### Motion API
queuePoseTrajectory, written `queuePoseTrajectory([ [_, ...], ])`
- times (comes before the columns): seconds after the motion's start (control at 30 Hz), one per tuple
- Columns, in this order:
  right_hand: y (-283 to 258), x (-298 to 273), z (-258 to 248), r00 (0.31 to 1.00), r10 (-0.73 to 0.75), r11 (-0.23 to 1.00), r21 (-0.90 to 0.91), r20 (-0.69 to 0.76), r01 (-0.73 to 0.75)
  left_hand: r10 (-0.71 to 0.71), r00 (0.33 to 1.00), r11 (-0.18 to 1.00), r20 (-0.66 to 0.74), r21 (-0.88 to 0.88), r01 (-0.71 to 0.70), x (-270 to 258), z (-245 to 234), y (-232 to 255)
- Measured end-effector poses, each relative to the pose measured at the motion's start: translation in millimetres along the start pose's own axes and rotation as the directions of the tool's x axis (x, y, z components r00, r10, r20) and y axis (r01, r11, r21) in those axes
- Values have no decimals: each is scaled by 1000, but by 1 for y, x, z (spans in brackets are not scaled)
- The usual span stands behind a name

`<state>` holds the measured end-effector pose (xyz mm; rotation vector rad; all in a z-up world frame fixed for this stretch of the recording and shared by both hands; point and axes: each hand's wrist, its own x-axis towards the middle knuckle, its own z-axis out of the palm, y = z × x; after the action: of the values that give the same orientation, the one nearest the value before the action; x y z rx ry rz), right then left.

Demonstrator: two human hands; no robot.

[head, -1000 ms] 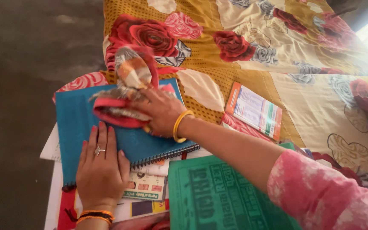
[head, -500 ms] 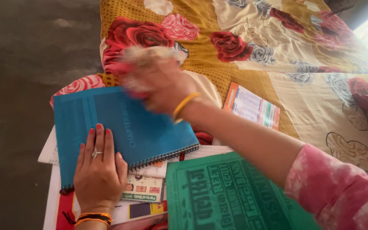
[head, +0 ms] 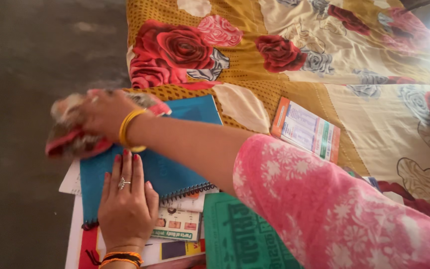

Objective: The person wipes the covers of several spiral-bound notebooks using a patterned cloth. The person wipes a blue notebook repeatedly, then a green notebook, and places the blue notebook on a nearby shelf.

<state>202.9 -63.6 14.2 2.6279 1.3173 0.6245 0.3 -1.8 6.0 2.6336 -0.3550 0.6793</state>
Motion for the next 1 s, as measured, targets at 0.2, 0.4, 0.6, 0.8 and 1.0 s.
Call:
queuePoseTrajectory([
  [0.2, 59, -18, -45, 797, 494, 869, -183, 347, -459, -7, 1000, 1000, 11, 10, 7, -1, 1, 0],
  [0.4, -9, -64, -115, 984, 14, 974, 220, 175, -53, -206, 897, 973, 390, 176, 147, 4, -3, 3],
  [0.6, -12, -105, -83, 957, 230, 942, 205, 177, -265, -89, 986, 996, 143, 44, 84, 1, -1, 2],
  [0.8, 57, -178, -63, 847, 508, 853, 50, 158, -520, -16, 999, 1000, -33, -18, 16, -1, 4, 0],
  [1.0, 84, -206, -106, 522, 702, 630, -79, 484, -773, -18, 999, 1000, -28, -10, 18, 0, 4, 0],
])
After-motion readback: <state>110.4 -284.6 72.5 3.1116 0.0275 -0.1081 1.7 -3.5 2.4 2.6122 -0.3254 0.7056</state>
